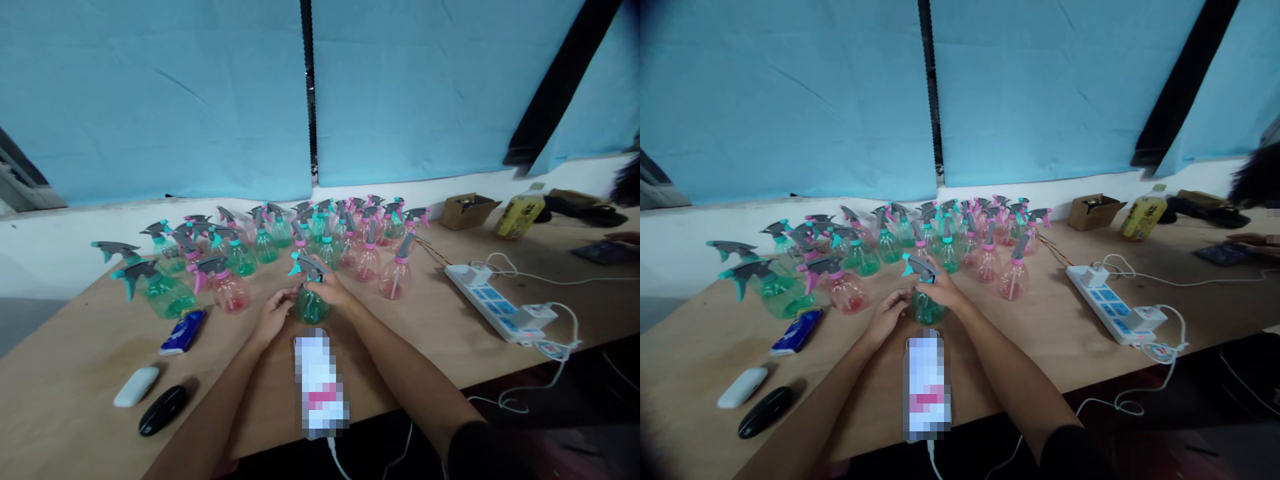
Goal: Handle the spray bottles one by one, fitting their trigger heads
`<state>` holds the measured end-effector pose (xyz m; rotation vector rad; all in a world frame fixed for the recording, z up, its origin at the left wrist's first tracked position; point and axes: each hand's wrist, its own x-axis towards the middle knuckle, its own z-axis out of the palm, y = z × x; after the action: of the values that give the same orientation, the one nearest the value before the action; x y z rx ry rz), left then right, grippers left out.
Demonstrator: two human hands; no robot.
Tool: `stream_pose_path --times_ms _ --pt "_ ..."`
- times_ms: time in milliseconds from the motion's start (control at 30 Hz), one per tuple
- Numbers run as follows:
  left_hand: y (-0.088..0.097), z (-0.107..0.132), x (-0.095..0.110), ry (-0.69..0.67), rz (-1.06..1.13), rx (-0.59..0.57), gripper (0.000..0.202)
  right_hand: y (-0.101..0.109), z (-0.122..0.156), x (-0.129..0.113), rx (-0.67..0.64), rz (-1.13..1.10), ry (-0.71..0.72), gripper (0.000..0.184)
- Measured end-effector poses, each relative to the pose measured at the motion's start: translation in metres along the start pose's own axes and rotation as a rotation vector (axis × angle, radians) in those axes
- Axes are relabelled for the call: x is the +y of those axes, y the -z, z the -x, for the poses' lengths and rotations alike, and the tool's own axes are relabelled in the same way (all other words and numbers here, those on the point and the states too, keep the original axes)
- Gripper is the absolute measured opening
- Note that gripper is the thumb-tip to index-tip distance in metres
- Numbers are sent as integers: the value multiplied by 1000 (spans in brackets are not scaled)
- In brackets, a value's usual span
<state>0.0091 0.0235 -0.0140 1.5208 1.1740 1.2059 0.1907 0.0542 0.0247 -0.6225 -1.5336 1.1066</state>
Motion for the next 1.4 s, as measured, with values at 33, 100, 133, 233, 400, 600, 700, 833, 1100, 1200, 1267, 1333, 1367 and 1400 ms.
stream_pose_path --times_ms 33,100,133,233,400,600,700,833,1100,1200,1267,1333,1367,1400 --pt "0 0 0 1 1 6 28 0 0 -2 -26 -8 -17 37" --pt "0 0 0 2 -8 13 27 0 -2 -7 -100 -24 -37 37" --pt "0 0 1 -3 -16 16 25 -1 -2 -9 -137 -32 -42 37" --pt "-1 1 2 -24 -32 18 17 -3 -4 -14 -229 -69 -58 37" --pt "-2 2 2 -12 -5 9 17 -6 -4 -13 -217 -111 -70 33" --pt "-2 1 1 -17 6 1 15 -5 -3 -8 -205 -36 -5 31" --pt "-2 2 3 -14 9 -7 15 -5 -1 -11 -234 -59 -3 33" --pt "-2 2 3 12 27 -7 18 -6 1 -14 -241 -105 7 36" --pt "-1 2 1 37 17 39 25 -6 -2 -3 -191 -57 -27 25" --pt "-2 3 3 37 32 28 24 -7 -2 -3 -226 -127 -4 25" --pt "-3 3 3 38 37 24 24 -7 -2 -4 -229 -134 -3 27" --pt "-3 3 2 44 39 22 23 -7 -2 -4 -212 -119 -10 28" --pt "-3 2 2 44 38 20 23 -7 -2 -4 -208 -111 -13 28" --pt "-3 2 2 43 35 18 22 -7 -2 -4 -209 -106 -16 28"
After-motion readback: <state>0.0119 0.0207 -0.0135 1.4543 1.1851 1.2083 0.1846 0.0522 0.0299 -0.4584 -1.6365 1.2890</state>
